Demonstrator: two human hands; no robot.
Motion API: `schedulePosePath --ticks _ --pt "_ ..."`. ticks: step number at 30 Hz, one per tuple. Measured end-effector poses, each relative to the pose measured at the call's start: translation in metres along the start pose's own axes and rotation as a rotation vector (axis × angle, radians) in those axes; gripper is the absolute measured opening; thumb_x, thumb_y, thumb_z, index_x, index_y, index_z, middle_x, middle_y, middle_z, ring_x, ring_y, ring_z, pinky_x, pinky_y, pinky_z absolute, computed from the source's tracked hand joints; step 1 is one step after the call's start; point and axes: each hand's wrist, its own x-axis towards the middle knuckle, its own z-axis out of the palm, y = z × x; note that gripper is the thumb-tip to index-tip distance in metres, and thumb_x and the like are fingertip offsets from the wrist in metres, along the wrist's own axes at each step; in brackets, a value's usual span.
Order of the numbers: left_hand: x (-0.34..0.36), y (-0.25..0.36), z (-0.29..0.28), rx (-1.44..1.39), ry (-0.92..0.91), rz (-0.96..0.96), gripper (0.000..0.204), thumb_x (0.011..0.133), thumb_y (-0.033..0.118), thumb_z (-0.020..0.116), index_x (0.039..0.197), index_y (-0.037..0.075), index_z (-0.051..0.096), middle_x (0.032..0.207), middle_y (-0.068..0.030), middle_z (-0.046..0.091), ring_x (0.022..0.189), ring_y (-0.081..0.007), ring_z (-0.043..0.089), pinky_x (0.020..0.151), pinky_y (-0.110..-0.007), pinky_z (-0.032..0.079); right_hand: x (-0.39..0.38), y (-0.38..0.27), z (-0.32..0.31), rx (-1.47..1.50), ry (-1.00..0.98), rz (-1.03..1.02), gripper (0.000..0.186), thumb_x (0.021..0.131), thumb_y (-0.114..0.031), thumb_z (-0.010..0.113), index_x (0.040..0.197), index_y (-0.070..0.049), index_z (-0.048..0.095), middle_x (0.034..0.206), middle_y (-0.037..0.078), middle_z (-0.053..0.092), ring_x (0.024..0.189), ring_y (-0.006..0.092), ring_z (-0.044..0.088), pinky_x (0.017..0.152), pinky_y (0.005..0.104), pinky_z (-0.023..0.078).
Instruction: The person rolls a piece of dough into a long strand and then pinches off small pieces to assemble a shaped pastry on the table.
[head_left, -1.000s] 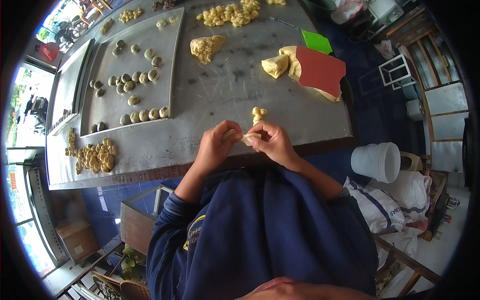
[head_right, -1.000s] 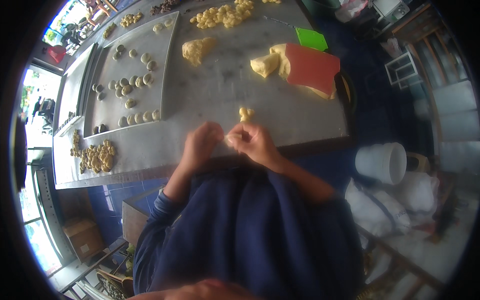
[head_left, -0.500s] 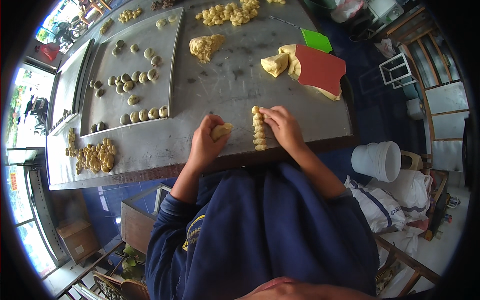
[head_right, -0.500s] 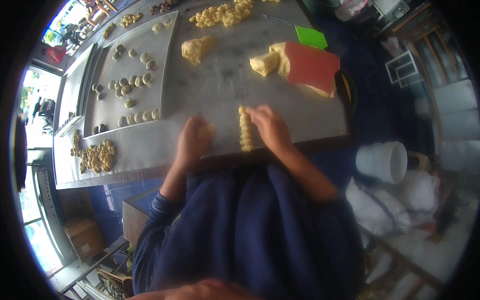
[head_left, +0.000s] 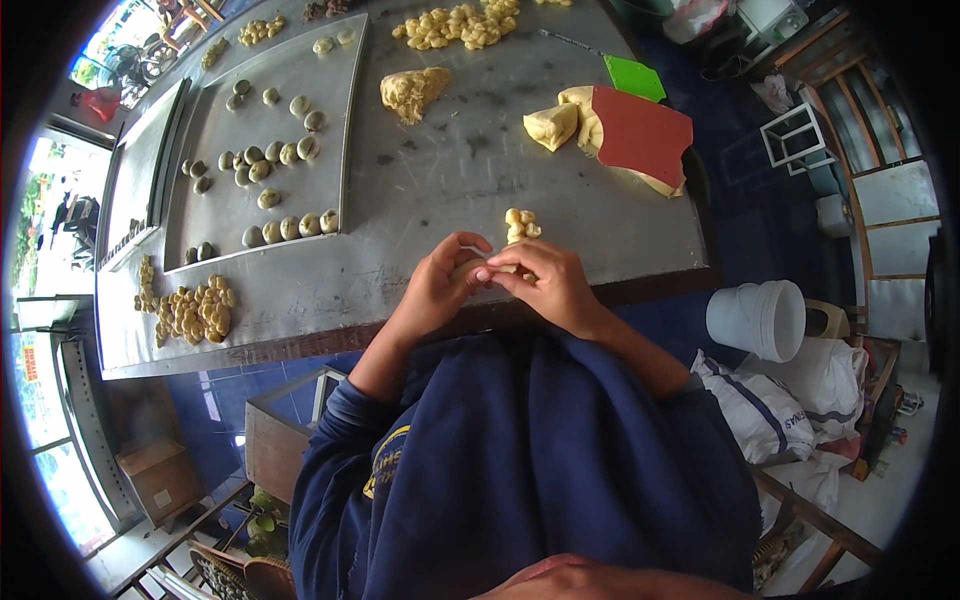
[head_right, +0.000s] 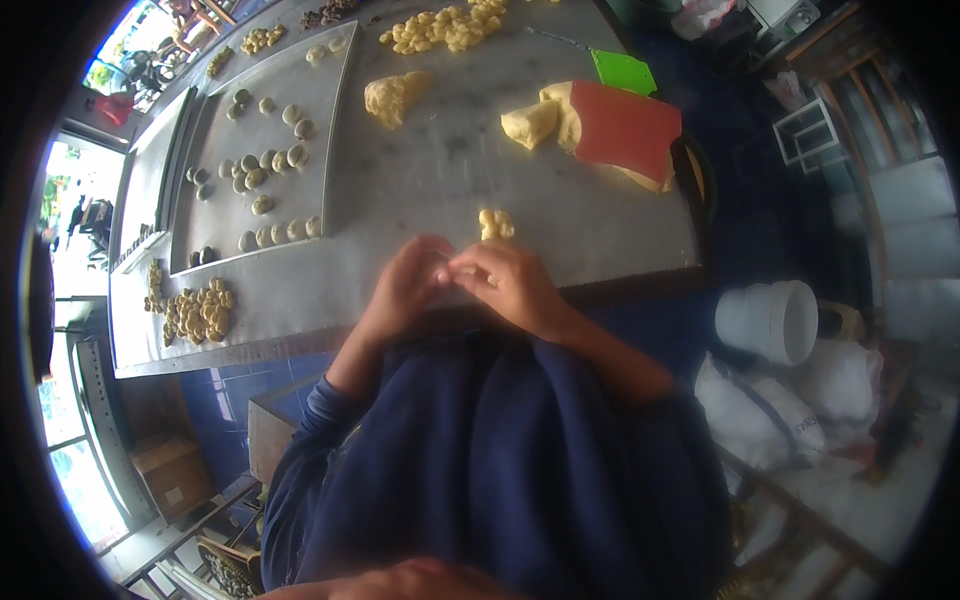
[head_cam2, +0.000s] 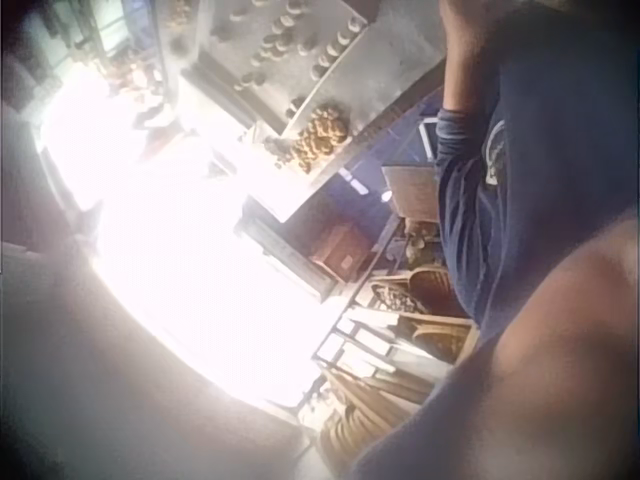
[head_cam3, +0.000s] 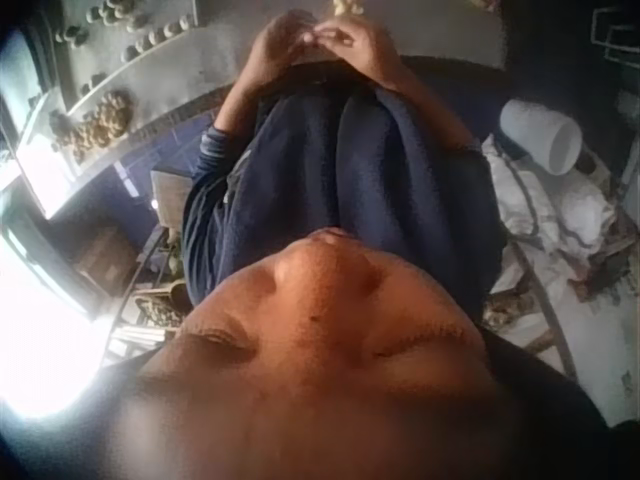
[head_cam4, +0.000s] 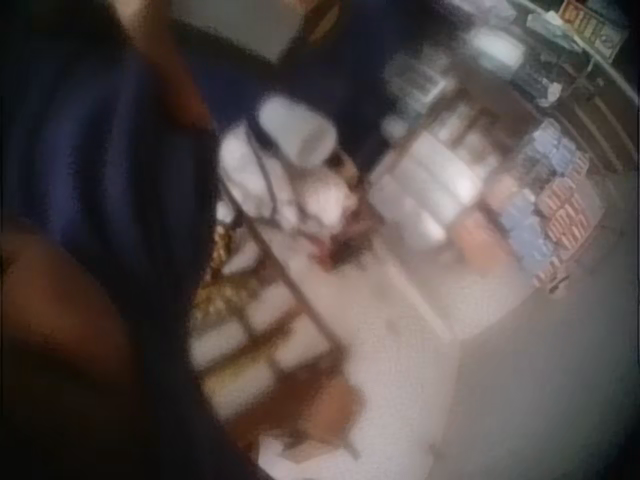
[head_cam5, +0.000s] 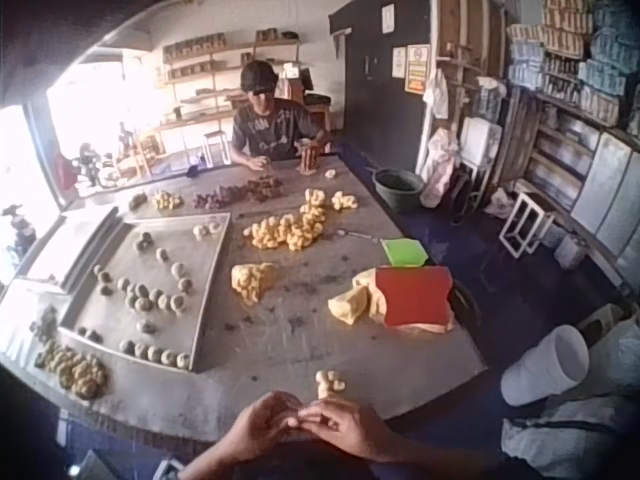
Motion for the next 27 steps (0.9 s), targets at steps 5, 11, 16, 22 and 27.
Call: schedulePosePath --ticks 5,11,16,22,27 --pt "0.002 -0.035 -0.005 0.442 0.238 0.249 0.018 0.09 0.007 0.069 0.105 0.005 0.06 0.085 -0.008 0.068 0.079 -0.0157 0.065 0.072 -0.031 0.051 -0.009 0.016 -0.011 0.892 -0.08 0.519 0.016 0.094 -0.011 0.068 0.106 -0.001 0.063 0.087 0.005 0.068 0.072 0.0069 0.059 0.068 0.0214 0.05" --pt "-0.003 -0.014 -0.021 0.411 0.357 -0.056 0.025 0.084 0.008 0.074 0.102 0.004 0.057 0.089 -0.0117 0.066 0.082 -0.0247 0.066 0.076 -0.033 0.052 -0.009 0.044 -0.041 -0.144 0.207 -0.019 0.02 0.093 -0.004 0.066 0.113 -0.003 0.063 0.096 0.007 0.066 0.085 0.016 0.065 0.077 0.0282 0.052" --pt "0.002 -0.013 -0.009 0.358 0.247 -0.026 0.026 0.084 0.008 0.073 0.106 0.003 0.061 0.097 -0.0135 0.068 0.087 -0.0257 0.068 0.077 -0.034 0.052 -0.019 0.059 -0.014 -0.239 0.139 0.089 0.03 0.084 0.001 0.07 0.113 -0.004 0.065 0.101 0.013 0.063 0.092 0.0316 0.064 0.078 0.0388 0.052" --pt "0.004 -0.015 -0.005 0.212 0.029 -0.076 0.03 0.092 0.006 0.065 0.122 0.004 0.062 0.098 -0.0094 0.069 0.087 -0.015 0.065 0.078 -0.029 0.051 -0.009 0.023 -0.005 -0.395 0.184 0.018 0.034 0.082 -0.005 0.074 0.115 -0.008 0.067 0.107 0.007 0.067 0.092 0.0258 0.066 0.079 0.0364 0.054" --pt "-0.001 -0.009 0.007 -0.251 -0.025 -0.149 0.026 0.099 0.01 0.06 0.122 0.0 0.058 0.096 -0.0038 0.067 0.086 -0.009 0.06 0.076 -0.024 0.049 -0.003 0.003 0.007 -0.134 0.045 -0.167 0.036 0.08 -0.007 0.078 0.115 -0.009 0.07 0.108 0.006 0.07 0.098 0.0246 0.067 0.08 0.0346 0.055"
